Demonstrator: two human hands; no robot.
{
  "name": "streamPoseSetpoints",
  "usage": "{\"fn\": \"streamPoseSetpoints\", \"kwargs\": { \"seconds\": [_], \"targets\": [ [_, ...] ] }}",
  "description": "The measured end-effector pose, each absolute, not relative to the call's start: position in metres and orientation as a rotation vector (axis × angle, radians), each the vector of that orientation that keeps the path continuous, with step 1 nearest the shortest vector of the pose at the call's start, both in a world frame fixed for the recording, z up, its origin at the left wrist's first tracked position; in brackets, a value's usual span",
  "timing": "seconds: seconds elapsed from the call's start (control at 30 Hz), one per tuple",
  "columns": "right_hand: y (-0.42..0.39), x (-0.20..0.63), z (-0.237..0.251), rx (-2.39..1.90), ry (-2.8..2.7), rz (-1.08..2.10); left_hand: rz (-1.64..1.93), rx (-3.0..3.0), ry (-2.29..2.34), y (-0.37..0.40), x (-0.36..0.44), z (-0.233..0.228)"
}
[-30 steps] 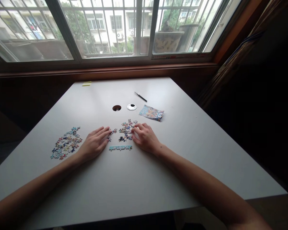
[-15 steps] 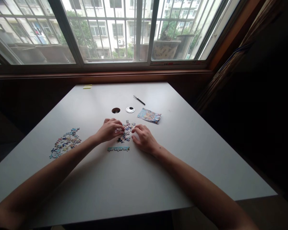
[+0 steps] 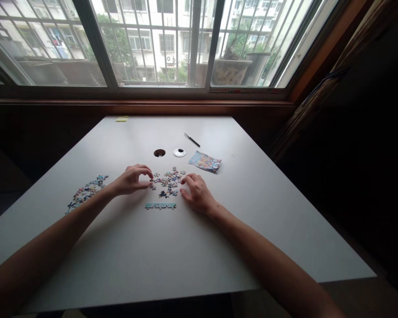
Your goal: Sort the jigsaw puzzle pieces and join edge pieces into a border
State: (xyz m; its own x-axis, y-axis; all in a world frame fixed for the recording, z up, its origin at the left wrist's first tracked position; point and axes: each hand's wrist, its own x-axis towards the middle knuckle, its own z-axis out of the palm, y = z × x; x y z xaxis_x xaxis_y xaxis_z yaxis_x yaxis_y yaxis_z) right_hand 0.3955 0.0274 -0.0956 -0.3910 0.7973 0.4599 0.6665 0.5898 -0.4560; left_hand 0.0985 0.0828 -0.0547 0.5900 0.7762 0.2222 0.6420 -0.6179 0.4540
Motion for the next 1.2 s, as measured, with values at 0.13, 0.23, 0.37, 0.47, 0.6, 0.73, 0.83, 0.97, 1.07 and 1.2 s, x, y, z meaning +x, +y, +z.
{"fn": "streamPoseSetpoints", "kwargs": {
  "seconds": [0.13, 0.23, 0.37, 0.47, 0.6, 0.73, 0.83, 0.97, 1.07, 1.2],
  "targets": [
    [0.026, 0.394, -0.096, -1.170, -2.184, 0.221, 0.683, 2.467, 1.200, 0.073, 0.088, -0.077],
    [0.024, 0.393, -0.095, -1.184, -2.201, 0.190, 0.771, 2.465, 1.212, 0.072, 0.091, -0.087],
    [0.022, 0.391, -0.092, -1.176, -2.240, 0.172, 0.819, 2.481, 1.182, 0.072, 0.093, -0.088],
    [0.021, 0.389, -0.090, -1.130, -2.288, 0.217, 0.850, 2.504, 1.144, 0.070, 0.093, -0.087],
    [0.020, 0.389, -0.091, -1.143, -2.312, 0.322, 0.872, 2.483, 1.103, 0.069, 0.093, -0.087],
    [0.016, 0.391, -0.091, -1.277, -2.280, 0.332, 0.843, 2.420, 1.133, 0.071, 0.093, -0.087],
    [0.015, 0.392, -0.089, -1.288, -2.291, 0.315, 0.833, 2.380, 1.180, 0.071, 0.094, -0.085],
    [0.013, 0.394, -0.089, -1.261, -2.340, 0.247, 0.856, 2.355, 1.196, 0.070, 0.097, -0.083],
    [0.011, 0.395, -0.090, -1.281, -2.352, 0.190, 0.853, 2.344, 1.196, 0.069, 0.098, -0.082],
    [0.010, 0.395, -0.090, -1.291, -2.368, 0.189, 0.852, 2.323, 1.208, 0.071, 0.097, -0.082]
  ]
}}
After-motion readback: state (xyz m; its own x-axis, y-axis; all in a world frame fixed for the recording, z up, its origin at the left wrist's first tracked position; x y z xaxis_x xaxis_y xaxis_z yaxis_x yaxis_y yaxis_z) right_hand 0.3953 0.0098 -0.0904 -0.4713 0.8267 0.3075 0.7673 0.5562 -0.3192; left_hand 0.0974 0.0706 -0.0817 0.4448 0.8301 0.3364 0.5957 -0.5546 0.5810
